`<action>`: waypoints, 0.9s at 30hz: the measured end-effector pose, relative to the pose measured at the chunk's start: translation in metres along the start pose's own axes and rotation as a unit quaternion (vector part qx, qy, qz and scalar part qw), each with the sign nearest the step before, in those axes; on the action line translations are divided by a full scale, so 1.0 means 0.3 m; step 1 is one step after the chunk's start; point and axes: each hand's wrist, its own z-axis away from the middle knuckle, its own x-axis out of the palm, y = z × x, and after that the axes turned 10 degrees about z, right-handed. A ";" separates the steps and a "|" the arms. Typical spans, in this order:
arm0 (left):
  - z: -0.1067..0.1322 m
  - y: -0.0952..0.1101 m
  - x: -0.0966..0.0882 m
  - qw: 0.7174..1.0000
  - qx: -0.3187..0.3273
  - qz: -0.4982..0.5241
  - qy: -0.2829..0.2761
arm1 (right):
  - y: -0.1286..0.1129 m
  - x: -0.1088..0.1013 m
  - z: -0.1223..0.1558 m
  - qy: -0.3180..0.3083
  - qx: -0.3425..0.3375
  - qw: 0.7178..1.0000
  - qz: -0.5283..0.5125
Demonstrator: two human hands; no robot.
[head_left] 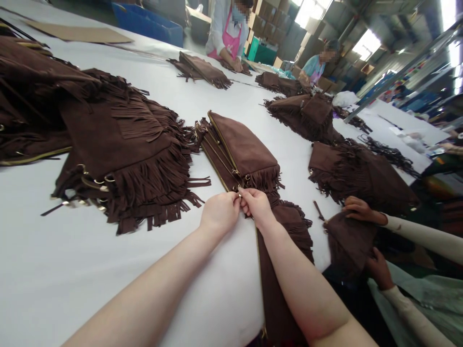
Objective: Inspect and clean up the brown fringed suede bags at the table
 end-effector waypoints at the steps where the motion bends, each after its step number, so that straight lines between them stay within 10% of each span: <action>1: 0.000 0.002 -0.001 1.000 0.002 -0.004 -0.008 | 0.000 0.000 0.000 0.001 -0.003 1.000 0.000; 27: 0.008 0.007 -0.018 0.998 0.062 -0.007 0.022 | 0.022 -0.003 0.006 -0.007 -0.033 0.998 -0.047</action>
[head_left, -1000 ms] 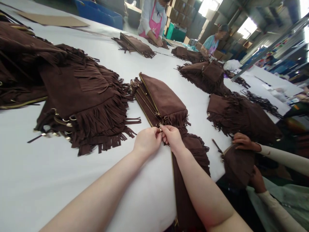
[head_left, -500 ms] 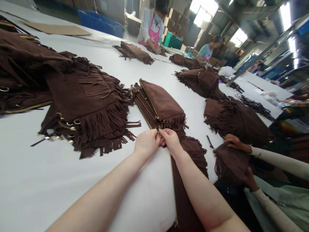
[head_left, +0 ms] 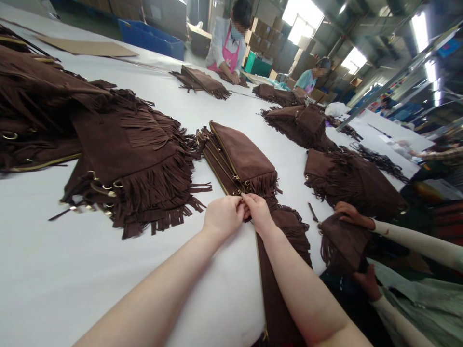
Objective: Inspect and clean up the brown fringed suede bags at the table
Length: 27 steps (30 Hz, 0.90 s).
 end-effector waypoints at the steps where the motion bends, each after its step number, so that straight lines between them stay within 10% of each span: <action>1: 0.002 0.004 0.001 1.000 0.002 -0.011 -0.007 | 0.002 0.000 -0.001 -0.002 -0.001 1.000 0.003; 17: -0.014 -0.009 0.002 0.996 -0.017 -0.091 0.017 | -0.001 0.012 -0.002 -0.002 -0.002 1.000 0.021; 27: -0.089 -0.104 -0.042 0.953 -0.141 0.237 0.127 | 0.009 -0.001 -0.015 0.012 0.021 1.000 0.003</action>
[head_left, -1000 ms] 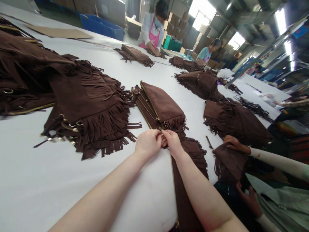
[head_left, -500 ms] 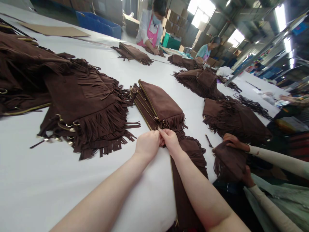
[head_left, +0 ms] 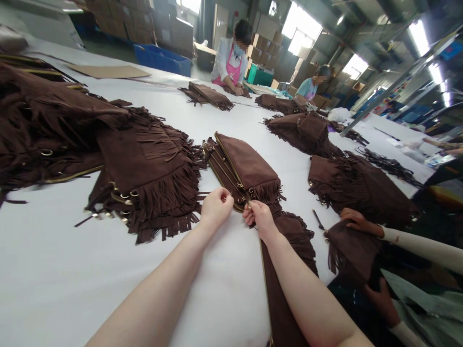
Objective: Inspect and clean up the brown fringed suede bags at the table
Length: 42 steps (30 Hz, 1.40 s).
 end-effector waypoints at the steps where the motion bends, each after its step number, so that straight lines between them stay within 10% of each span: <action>1: -0.011 0.003 -0.008 0.997 -0.027 0.077 -0.009 | 0.002 0.002 -0.001 0.002 0.003 1.000 0.004; 8: -0.042 0.031 -0.061 0.917 -0.137 0.376 0.000 | -0.102 0.023 -0.015 -0.024 0.040 0.999 0.020; 15: -0.027 0.067 -0.090 0.923 -0.117 0.366 -0.028 | -0.388 -0.209 0.159 0.029 -0.215 0.976 0.023; 21: -0.026 0.089 -0.104 0.926 -0.116 0.357 -0.020 | -0.102 -0.598 0.471 0.050 -0.179 0.959 0.214; 26: -0.014 0.076 -0.058 0.931 -0.143 0.335 -0.035 | 0.168 -0.723 0.573 0.086 -0.104 0.899 0.417; 29: -0.002 0.073 -0.030 0.938 -0.146 0.310 -0.055 | 0.170 -0.712 0.562 0.124 -0.108 0.874 0.456; 33: 0.001 0.073 -0.023 0.954 -0.125 0.261 -0.072 | 0.058 -0.629 0.497 0.295 -0.205 0.768 0.530; 42: 0.008 0.013 -0.004 0.984 -0.088 0.089 -0.125 | -0.003 -0.287 0.245 0.168 -0.266 0.726 0.612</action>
